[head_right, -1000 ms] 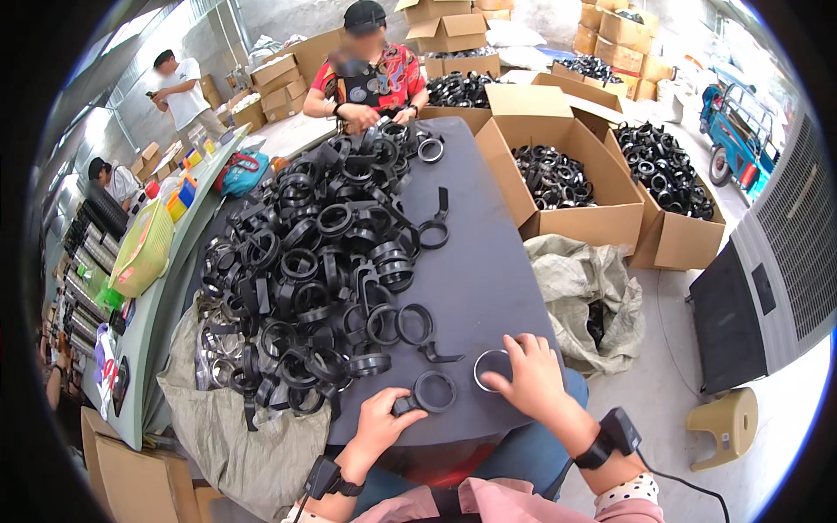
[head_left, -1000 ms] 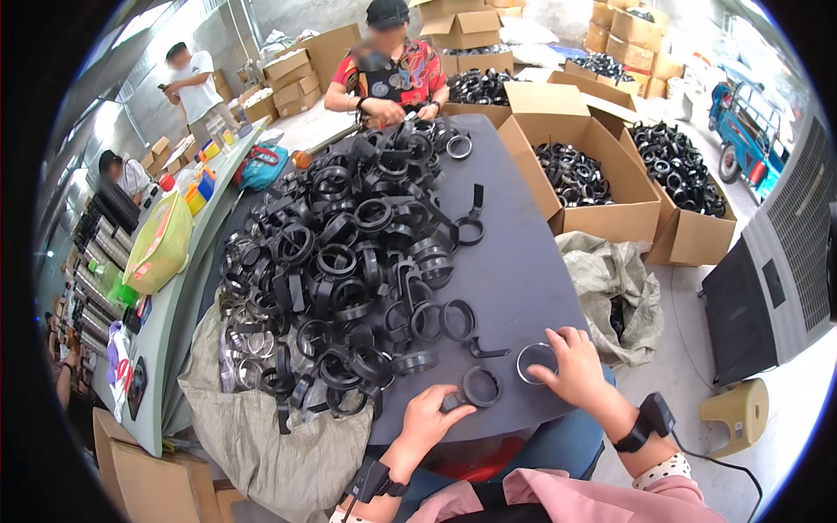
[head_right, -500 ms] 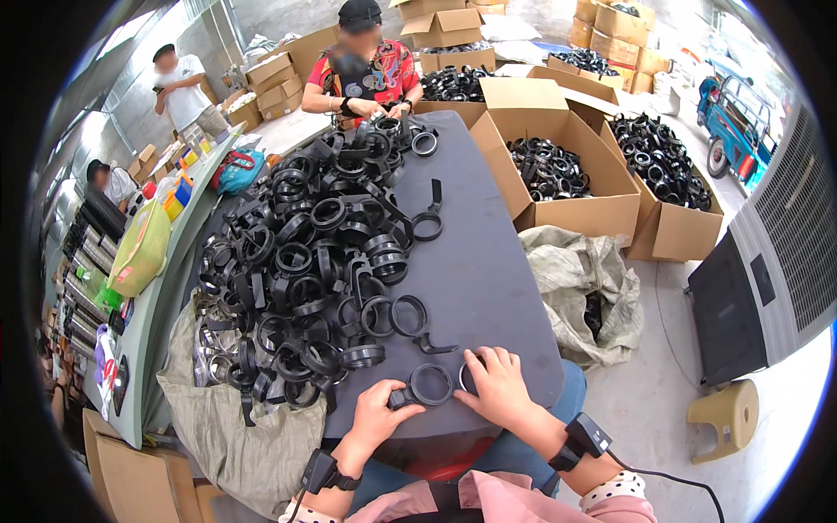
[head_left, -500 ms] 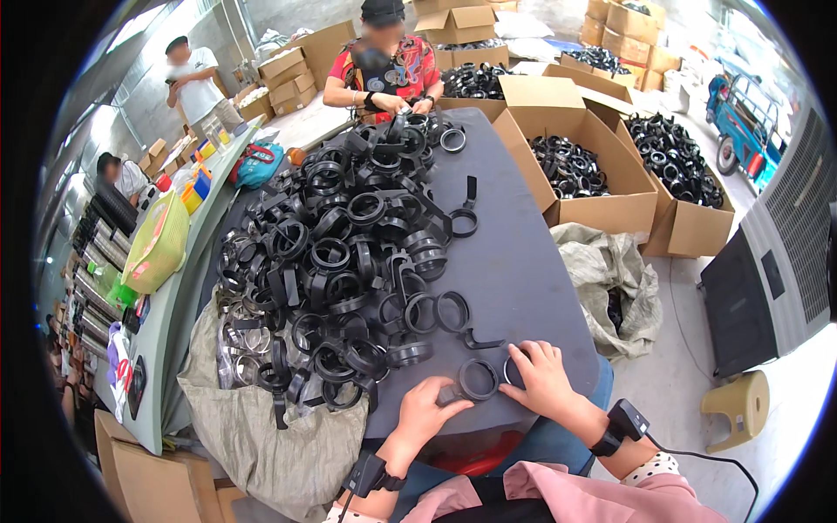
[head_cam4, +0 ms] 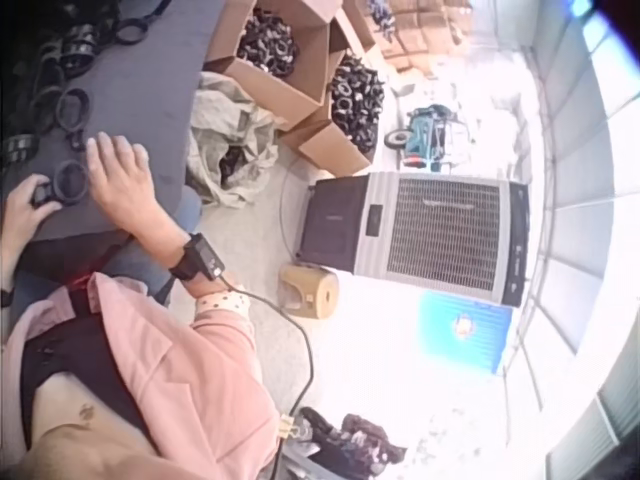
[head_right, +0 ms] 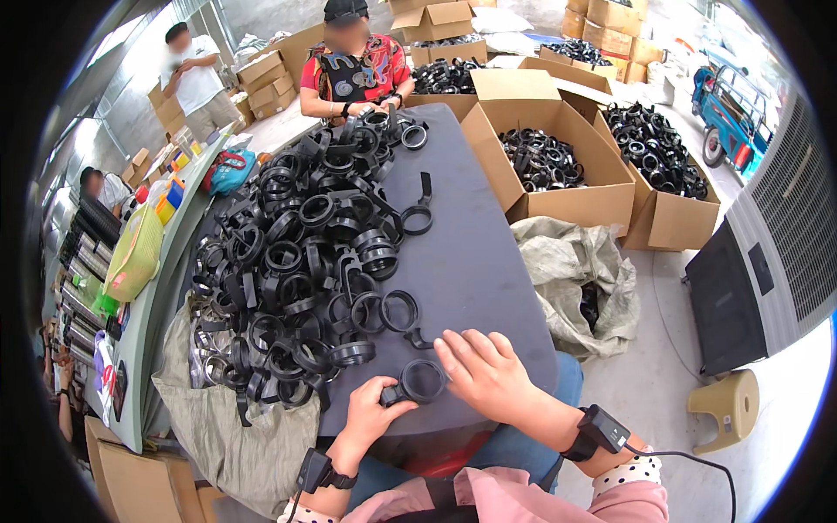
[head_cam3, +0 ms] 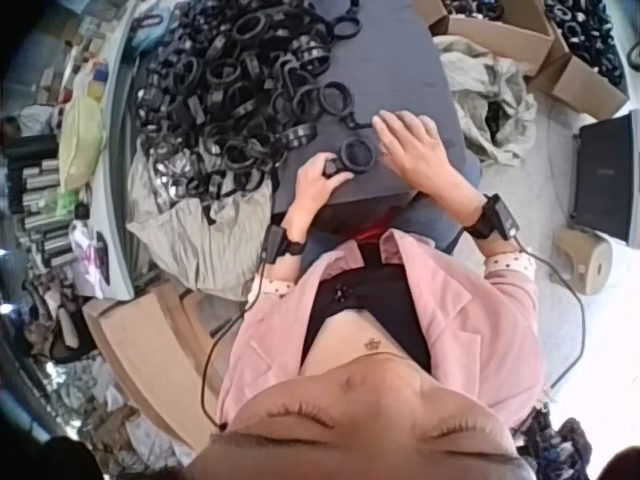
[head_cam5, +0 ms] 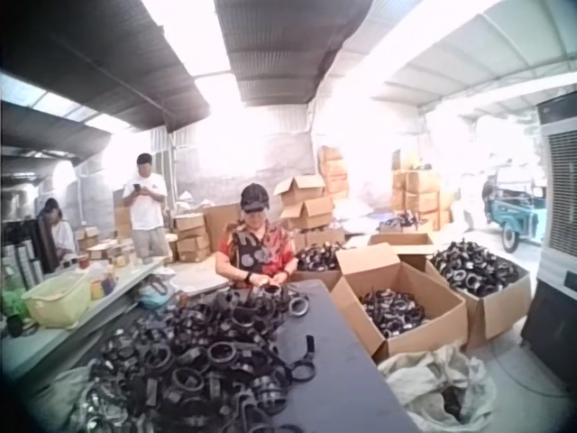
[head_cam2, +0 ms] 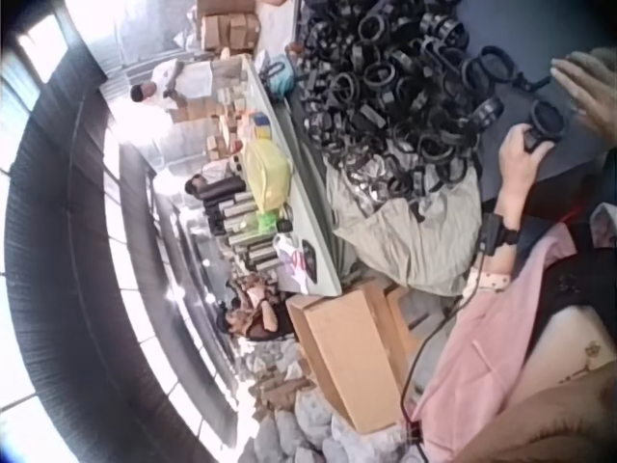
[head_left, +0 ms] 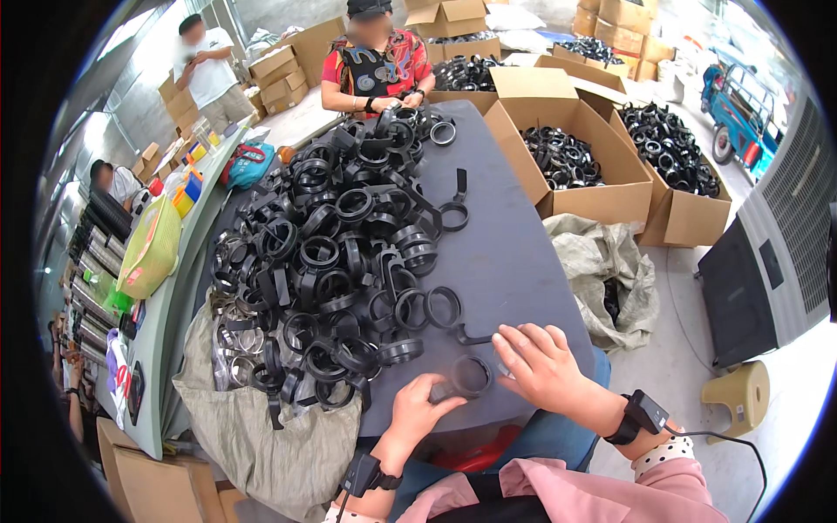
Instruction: Manually assembling black plastic circular components in a manufacturing environment.
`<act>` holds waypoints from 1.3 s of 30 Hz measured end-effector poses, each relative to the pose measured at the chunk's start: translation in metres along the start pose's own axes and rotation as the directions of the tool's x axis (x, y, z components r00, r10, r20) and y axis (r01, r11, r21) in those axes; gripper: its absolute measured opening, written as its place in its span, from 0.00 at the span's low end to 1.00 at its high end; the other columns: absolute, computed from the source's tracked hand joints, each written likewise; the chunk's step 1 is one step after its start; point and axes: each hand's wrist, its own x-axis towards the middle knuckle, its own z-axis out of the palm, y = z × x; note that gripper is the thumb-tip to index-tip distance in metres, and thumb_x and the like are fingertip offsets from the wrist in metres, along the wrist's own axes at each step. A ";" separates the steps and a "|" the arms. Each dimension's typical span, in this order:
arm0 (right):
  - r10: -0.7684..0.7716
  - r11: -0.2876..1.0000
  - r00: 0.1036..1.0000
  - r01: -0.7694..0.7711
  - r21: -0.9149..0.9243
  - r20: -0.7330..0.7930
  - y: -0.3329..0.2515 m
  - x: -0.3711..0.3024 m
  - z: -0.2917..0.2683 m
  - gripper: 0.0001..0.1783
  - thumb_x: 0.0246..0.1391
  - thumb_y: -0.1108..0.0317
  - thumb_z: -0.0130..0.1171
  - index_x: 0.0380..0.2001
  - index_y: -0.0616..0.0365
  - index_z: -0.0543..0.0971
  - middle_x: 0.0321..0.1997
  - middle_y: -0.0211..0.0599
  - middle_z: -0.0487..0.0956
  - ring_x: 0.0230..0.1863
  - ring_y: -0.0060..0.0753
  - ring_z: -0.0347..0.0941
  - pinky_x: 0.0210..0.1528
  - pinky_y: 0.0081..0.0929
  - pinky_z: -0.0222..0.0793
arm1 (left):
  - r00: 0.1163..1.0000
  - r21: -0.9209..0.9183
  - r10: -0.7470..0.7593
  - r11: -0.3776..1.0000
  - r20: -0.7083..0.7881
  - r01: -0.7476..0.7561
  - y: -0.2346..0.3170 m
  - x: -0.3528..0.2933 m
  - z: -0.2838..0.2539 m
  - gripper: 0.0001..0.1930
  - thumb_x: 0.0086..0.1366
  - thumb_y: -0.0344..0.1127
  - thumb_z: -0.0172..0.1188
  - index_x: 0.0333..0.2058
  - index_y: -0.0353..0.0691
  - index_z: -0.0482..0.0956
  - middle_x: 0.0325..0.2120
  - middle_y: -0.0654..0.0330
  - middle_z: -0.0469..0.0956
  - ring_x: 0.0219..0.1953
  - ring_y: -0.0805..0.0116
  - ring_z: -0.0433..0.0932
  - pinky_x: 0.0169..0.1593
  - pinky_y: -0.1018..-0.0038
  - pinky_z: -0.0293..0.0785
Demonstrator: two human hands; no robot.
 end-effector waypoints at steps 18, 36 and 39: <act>0.339 0.824 0.929 -0.369 0.430 0.147 -0.056 0.000 0.080 0.35 0.46 0.61 0.67 0.57 0.64 0.70 0.56 0.49 0.68 0.56 0.53 0.61 0.57 0.49 0.58 | 0.994 0.000 -0.068 0.998 0.088 0.068 -0.003 -0.002 0.005 0.19 0.53 0.49 0.70 0.33 0.39 0.79 0.28 0.55 0.80 0.30 0.53 0.80 0.33 0.63 0.76; 0.268 0.848 0.947 -0.319 0.424 0.175 -0.053 0.006 0.088 0.34 0.45 0.64 0.61 0.57 0.64 0.69 0.54 0.51 0.68 0.54 0.52 0.63 0.53 0.47 0.58 | 0.996 -0.037 0.022 0.999 0.088 -0.019 -0.008 0.001 0.002 0.19 0.54 0.47 0.69 0.35 0.38 0.78 0.27 0.55 0.79 0.29 0.52 0.80 0.32 0.62 0.76; 0.265 0.839 0.952 -0.305 0.450 0.151 -0.043 0.006 0.088 0.33 0.43 0.64 0.62 0.55 0.63 0.71 0.51 0.49 0.70 0.52 0.50 0.65 0.52 0.45 0.60 | 0.988 -0.059 -0.027 0.998 0.150 0.036 -0.002 0.004 -0.001 0.23 0.53 0.47 0.70 0.40 0.36 0.76 0.34 0.52 0.79 0.34 0.51 0.80 0.36 0.62 0.76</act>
